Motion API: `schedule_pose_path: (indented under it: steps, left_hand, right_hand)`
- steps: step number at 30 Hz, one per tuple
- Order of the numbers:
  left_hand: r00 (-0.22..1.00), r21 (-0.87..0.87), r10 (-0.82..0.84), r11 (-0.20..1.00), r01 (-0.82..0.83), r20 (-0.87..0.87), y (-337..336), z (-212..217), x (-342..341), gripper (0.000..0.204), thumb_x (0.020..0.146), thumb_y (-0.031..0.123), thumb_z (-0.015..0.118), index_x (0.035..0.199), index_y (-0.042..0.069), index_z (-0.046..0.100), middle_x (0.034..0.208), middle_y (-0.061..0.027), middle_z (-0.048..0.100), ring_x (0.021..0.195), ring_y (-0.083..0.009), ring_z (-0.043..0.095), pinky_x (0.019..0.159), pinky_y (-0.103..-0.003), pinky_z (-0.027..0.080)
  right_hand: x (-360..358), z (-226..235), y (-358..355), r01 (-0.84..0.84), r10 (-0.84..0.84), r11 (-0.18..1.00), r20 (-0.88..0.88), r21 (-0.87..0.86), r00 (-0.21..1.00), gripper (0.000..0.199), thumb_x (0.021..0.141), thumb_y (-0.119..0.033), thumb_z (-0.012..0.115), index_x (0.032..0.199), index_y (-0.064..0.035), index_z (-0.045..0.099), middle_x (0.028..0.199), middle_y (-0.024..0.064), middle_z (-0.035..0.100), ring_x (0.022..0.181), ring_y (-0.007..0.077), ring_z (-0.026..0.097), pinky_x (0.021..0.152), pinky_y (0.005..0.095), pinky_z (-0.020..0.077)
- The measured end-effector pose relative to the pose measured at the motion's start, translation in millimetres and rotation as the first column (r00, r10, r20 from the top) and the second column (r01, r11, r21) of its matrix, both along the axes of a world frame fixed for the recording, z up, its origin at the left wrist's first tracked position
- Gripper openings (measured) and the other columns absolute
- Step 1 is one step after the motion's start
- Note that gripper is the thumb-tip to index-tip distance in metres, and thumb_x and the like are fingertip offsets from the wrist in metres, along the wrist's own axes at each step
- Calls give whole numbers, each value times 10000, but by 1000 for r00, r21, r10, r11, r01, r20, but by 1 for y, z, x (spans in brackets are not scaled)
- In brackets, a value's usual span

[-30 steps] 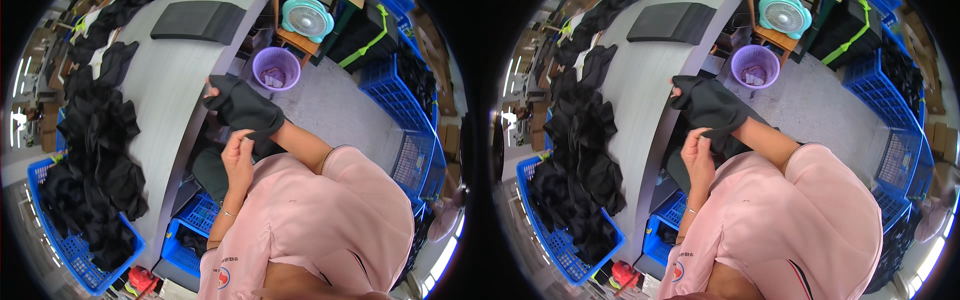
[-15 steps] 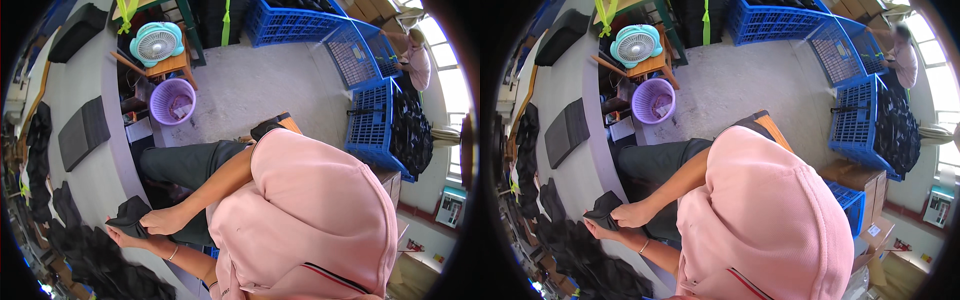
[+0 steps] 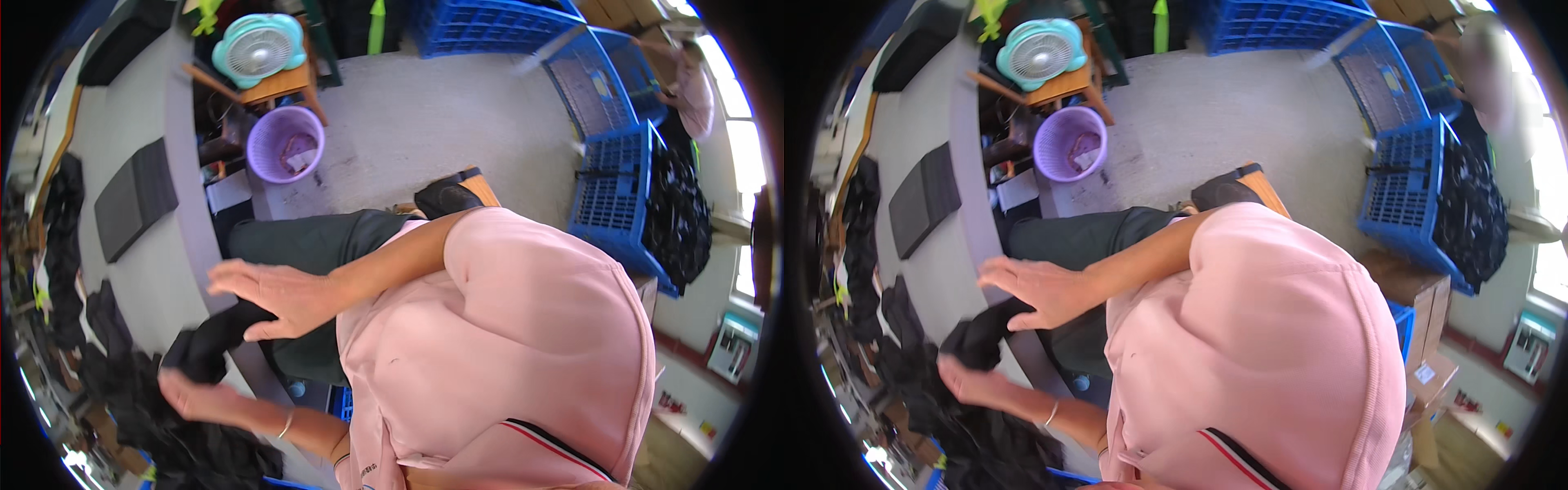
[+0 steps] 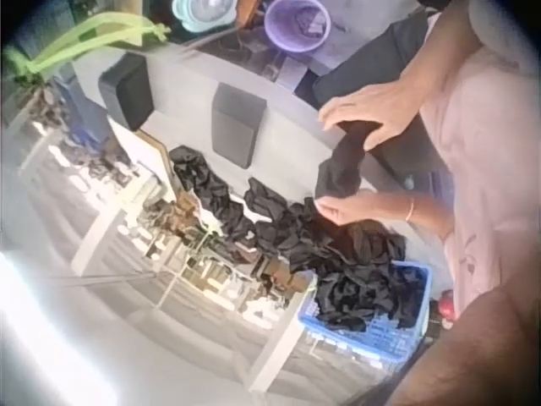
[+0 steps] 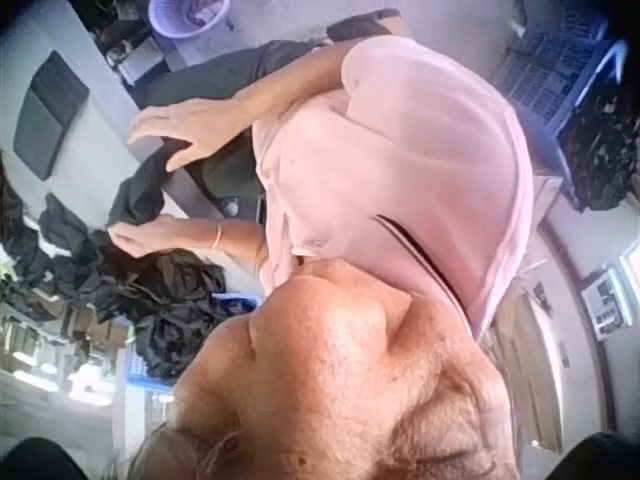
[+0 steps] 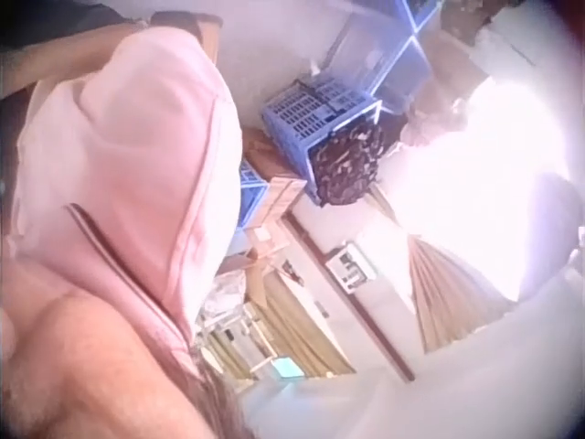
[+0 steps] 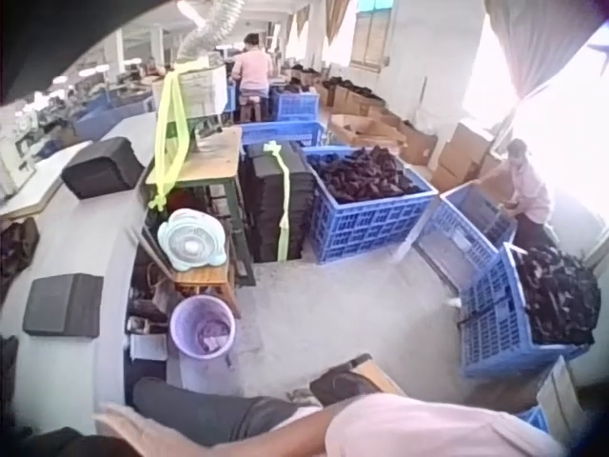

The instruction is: Inspecting and folding black fabric garment pieces in a factory setting.

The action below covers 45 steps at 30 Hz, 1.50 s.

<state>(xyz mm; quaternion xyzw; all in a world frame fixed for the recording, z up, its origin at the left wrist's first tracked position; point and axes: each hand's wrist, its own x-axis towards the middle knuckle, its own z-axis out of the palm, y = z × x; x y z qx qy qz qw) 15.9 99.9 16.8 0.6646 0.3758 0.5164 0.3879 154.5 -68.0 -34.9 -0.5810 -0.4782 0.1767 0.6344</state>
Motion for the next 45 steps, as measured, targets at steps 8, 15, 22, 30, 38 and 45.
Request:
schedule_pose_path:
  steps: [8, 15, 22, 30, 38, 45]
  left_hand:
    - [986, -237, -164, 957, 168, 36, -97, -18, 26, 73, 896, 15, 674, 903, -57, 682, 855, -30, 632, 781, -104, 539, 739, -244, 463]
    - [995, -297, -14, 954, 44, 102, -94, -26, 22, 181, 926, 116, 674, 881, -59, 677, 862, -26, 642, 790, -110, 555, 730, -262, 481]
    - [948, -251, -317, 919, 303, -17, -104, -34, 14, 165, 938, 107, 657, 903, -52, 685, 854, -11, 622, 780, -85, 526, 723, -232, 453]
    - [984, -369, -178, 916, 160, -16, -109, -31, 28, 249, 933, 171, 674, 959, -76, 683, 911, -56, 661, 820, -129, 570, 781, -264, 482]
    - [978, -404, -192, 903, 142, -85, -114, -35, 31, 243, 942, 188, 664, 901, -52, 663, 867, -39, 638, 774, -116, 552, 710, -261, 493]
    - [961, -478, -277, 843, 249, 13, -108, -32, 45, 220, 924, 162, 687, 994, -47, 695, 946, -40, 657, 846, -122, 565, 790, -260, 477]
  right_hand:
    - [31, -12, 33, 366, -332, 901, 173, -234, 927, 383, 743, 43, 566, 1111, -60, 543, 1081, 102, 586, 813, 280, 669, 689, 390, 532]
    - [-1, -14, 12, -3, -12, 993, 131, 118, 991, 335, 848, -162, 678, 1140, -45, 562, 1061, 128, 600, 880, 286, 648, 753, 373, 521]
    - [13, -32, 14, 123, -115, 989, 104, -79, 988, 126, 860, -93, 609, 981, -61, 618, 943, 90, 624, 833, 317, 630, 702, 415, 501]
    - [13, -28, 0, -122, 119, 992, -105, -20, 987, 224, 823, -164, 606, 1002, -44, 670, 971, 132, 684, 862, 321, 662, 730, 428, 516]
    - [23, -36, -2, -180, 201, 956, 69, -230, 977, 198, 810, -180, 653, 942, -33, 647, 939, 112, 632, 893, 314, 638, 726, 441, 493]
    - [15, -25, 2, 226, -209, 974, 328, -12, 921, 236, 707, -134, 681, 888, -52, 553, 901, 85, 547, 806, 263, 601, 683, 418, 471]
